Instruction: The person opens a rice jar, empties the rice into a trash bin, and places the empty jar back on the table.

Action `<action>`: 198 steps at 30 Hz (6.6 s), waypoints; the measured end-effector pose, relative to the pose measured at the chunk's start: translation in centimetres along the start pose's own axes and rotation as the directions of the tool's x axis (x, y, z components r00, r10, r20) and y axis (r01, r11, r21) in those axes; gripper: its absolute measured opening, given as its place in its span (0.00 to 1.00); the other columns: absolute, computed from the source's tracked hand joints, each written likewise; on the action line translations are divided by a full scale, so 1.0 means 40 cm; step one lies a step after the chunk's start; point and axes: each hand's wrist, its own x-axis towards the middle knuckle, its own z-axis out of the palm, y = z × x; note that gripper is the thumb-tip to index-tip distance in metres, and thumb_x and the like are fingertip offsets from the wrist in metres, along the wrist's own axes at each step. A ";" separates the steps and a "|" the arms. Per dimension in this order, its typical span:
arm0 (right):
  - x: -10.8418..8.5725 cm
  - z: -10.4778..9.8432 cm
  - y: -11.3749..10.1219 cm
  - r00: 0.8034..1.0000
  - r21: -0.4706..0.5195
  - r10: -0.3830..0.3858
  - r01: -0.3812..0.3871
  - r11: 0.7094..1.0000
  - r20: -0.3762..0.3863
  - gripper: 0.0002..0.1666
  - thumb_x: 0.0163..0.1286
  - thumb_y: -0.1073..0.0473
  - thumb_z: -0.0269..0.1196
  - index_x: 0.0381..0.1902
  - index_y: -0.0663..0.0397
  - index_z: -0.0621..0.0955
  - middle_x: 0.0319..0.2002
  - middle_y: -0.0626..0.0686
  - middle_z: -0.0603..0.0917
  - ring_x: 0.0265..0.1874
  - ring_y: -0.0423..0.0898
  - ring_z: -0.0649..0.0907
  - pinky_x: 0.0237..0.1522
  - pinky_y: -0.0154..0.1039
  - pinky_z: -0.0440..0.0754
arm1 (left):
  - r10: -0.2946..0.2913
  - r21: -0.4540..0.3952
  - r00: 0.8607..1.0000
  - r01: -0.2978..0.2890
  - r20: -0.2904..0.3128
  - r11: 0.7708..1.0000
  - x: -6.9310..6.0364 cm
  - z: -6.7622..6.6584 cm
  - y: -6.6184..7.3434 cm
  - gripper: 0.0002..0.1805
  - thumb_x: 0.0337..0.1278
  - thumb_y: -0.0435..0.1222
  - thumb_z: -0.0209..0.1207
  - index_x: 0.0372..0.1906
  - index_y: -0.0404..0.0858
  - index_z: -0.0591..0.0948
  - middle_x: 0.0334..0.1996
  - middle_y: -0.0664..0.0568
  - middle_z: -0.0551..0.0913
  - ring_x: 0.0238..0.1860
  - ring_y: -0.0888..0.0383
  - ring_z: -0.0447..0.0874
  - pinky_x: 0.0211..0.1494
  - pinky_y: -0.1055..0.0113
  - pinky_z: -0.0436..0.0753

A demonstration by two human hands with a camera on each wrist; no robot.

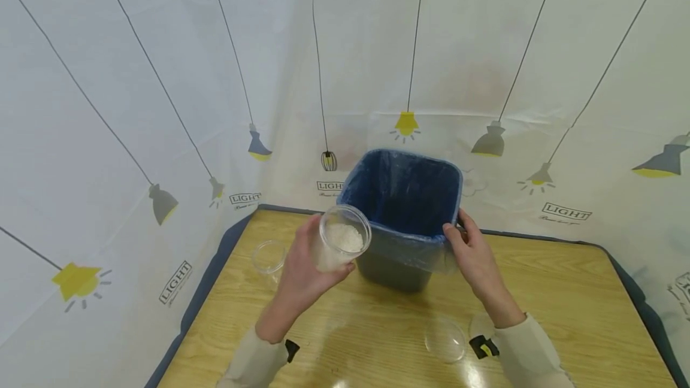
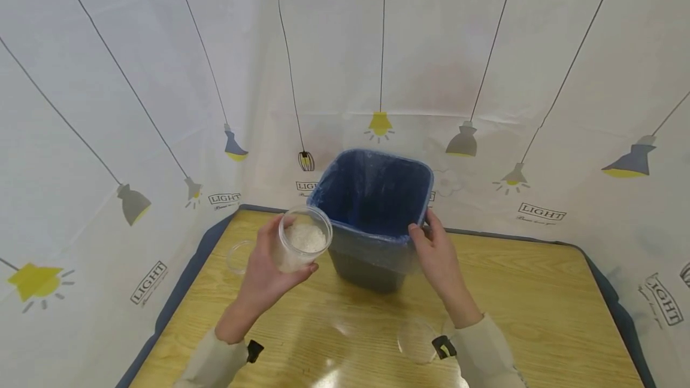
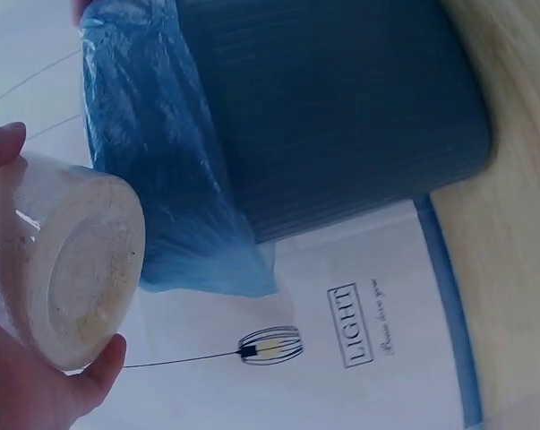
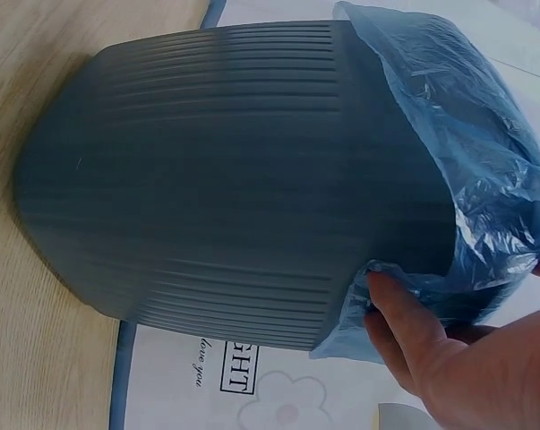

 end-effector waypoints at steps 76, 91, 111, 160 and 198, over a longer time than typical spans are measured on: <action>0.005 -0.004 0.001 1.000 0.043 -0.010 0.010 0.999 0.001 0.44 0.84 0.43 0.49 0.84 0.57 0.48 0.80 0.64 0.57 0.75 0.60 0.67 0.73 0.59 0.65 | 0.443 0.564 0.811 -0.584 0.381 0.584 0.326 0.017 -0.004 0.39 0.55 0.40 0.74 0.71 0.40 0.70 0.63 0.39 0.77 0.65 0.40 0.73 0.68 0.41 0.72; 0.003 -0.003 -0.002 1.000 0.054 -0.018 0.017 0.998 0.008 0.44 0.84 0.42 0.48 0.84 0.58 0.47 0.80 0.64 0.56 0.75 0.60 0.66 0.73 0.58 0.65 | 0.427 0.586 0.803 -0.595 0.415 0.550 0.329 0.029 -0.011 0.40 0.56 0.41 0.74 0.73 0.41 0.71 0.65 0.41 0.76 0.67 0.41 0.72 0.69 0.42 0.71; 0.005 -0.003 -0.006 1.000 0.044 -0.023 0.023 0.999 -0.002 0.43 0.84 0.43 0.48 0.84 0.59 0.48 0.80 0.65 0.57 0.74 0.60 0.66 0.73 0.58 0.65 | 0.448 0.597 0.797 -0.601 0.404 0.532 0.337 0.022 -0.006 0.38 0.57 0.39 0.72 0.72 0.40 0.71 0.64 0.40 0.75 0.66 0.41 0.72 0.69 0.41 0.70; 0.005 -0.005 -0.006 1.000 0.047 -0.025 0.025 0.999 0.006 0.43 0.84 0.44 0.48 0.84 0.59 0.47 0.80 0.65 0.56 0.75 0.61 0.65 0.74 0.58 0.63 | 0.451 0.606 0.761 -0.646 0.466 0.463 0.335 0.026 0.003 0.31 0.67 0.26 0.61 0.73 0.41 0.71 0.66 0.39 0.74 0.69 0.40 0.69 0.73 0.41 0.67; 0.008 -0.006 -0.004 1.000 0.055 -0.022 0.022 0.998 0.014 0.44 0.84 0.43 0.48 0.84 0.60 0.46 0.81 0.65 0.54 0.77 0.61 0.63 0.75 0.58 0.62 | 0.458 0.602 0.760 -0.647 0.461 0.468 0.336 0.032 0.007 0.31 0.68 0.25 0.60 0.74 0.42 0.71 0.66 0.39 0.74 0.69 0.40 0.68 0.72 0.41 0.68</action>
